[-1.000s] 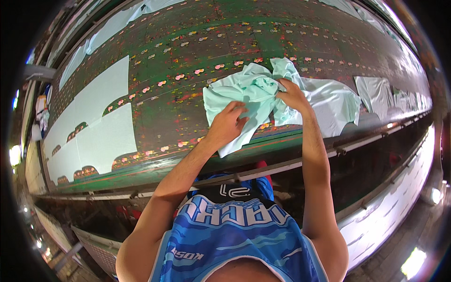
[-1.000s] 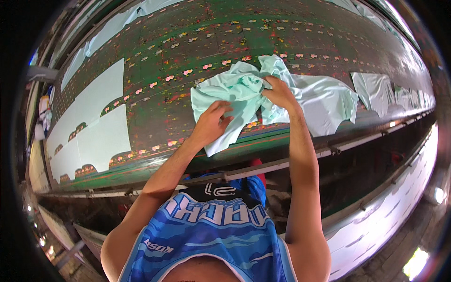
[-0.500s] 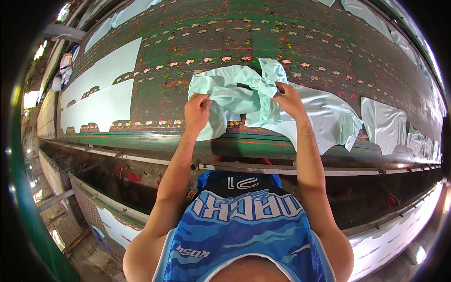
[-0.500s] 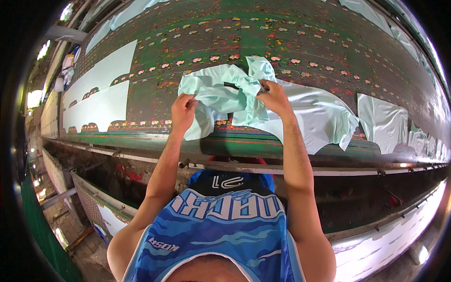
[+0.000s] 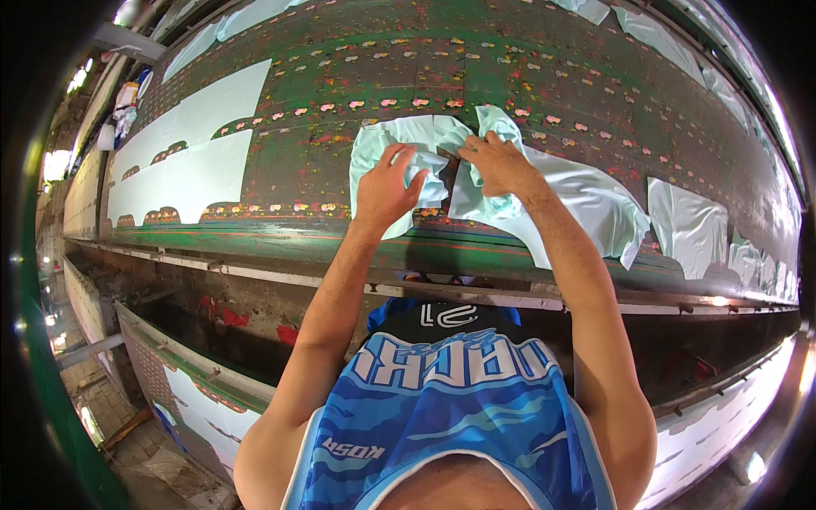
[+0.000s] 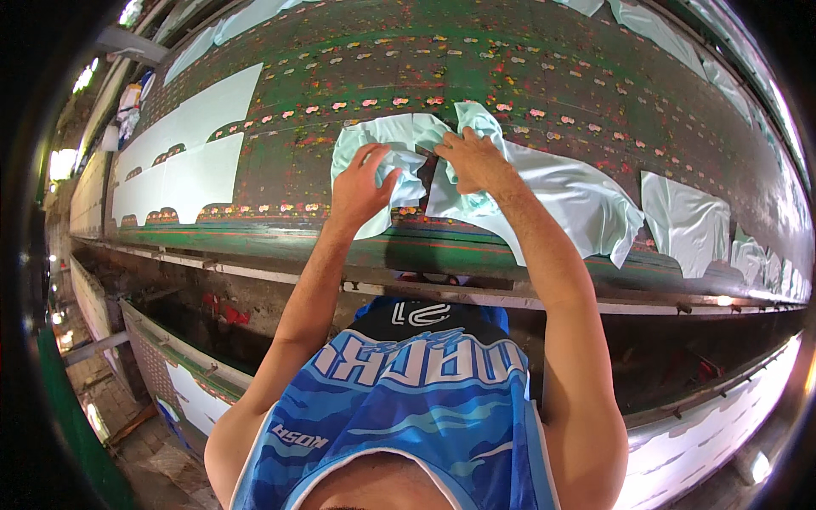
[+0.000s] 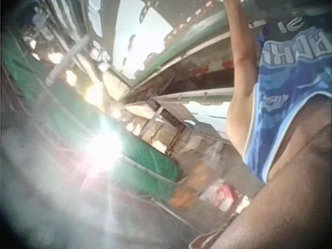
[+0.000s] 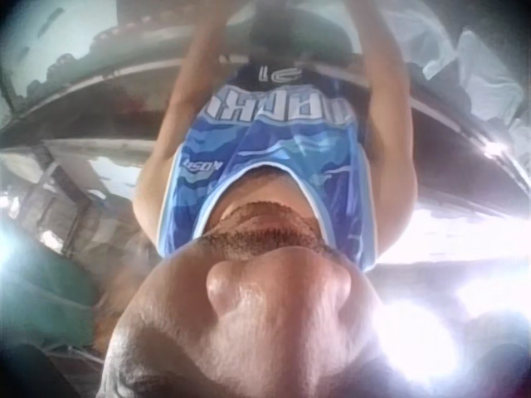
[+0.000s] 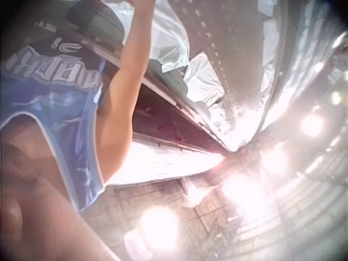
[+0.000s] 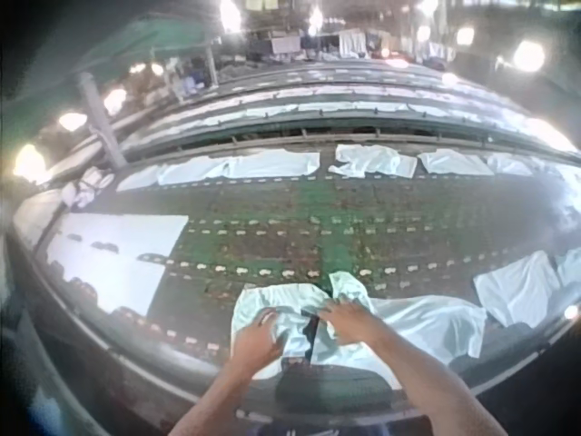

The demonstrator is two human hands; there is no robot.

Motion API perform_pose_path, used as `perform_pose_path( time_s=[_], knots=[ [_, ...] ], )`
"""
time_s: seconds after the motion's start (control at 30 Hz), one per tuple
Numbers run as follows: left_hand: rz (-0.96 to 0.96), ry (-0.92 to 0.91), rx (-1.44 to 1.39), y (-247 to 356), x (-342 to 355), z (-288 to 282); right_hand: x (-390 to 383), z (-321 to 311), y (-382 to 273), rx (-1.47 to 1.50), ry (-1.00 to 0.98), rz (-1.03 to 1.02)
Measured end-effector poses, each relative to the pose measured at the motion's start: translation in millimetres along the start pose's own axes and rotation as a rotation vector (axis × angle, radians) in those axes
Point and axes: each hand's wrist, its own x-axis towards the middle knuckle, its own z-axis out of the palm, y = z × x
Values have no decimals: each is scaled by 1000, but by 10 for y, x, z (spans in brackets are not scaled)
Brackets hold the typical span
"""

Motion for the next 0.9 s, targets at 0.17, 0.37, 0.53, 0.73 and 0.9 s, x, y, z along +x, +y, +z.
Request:
perform_pose_path(
  time_s=[0.17, 0.37, 0.53, 0.73, 0.9],
  knots=[
    [82, -17, 29, -24, 21, 76, 63, 44, 35, -133, -96, -37],
    [226, 110, 80, -56, 116, 112, -73, 254, -23, -150, 132, -25],
    [155, -103, 225, -221, 166, 377, -66, 237, 16, -237, 149, -119],
    [145, -246, 213, -442, 67, 383, -166, 305, 194, -236, 207, -148],
    [141, -178, -117, -502, -36, 7, -656, 139, 525, -181, 233, 2]
  ],
)
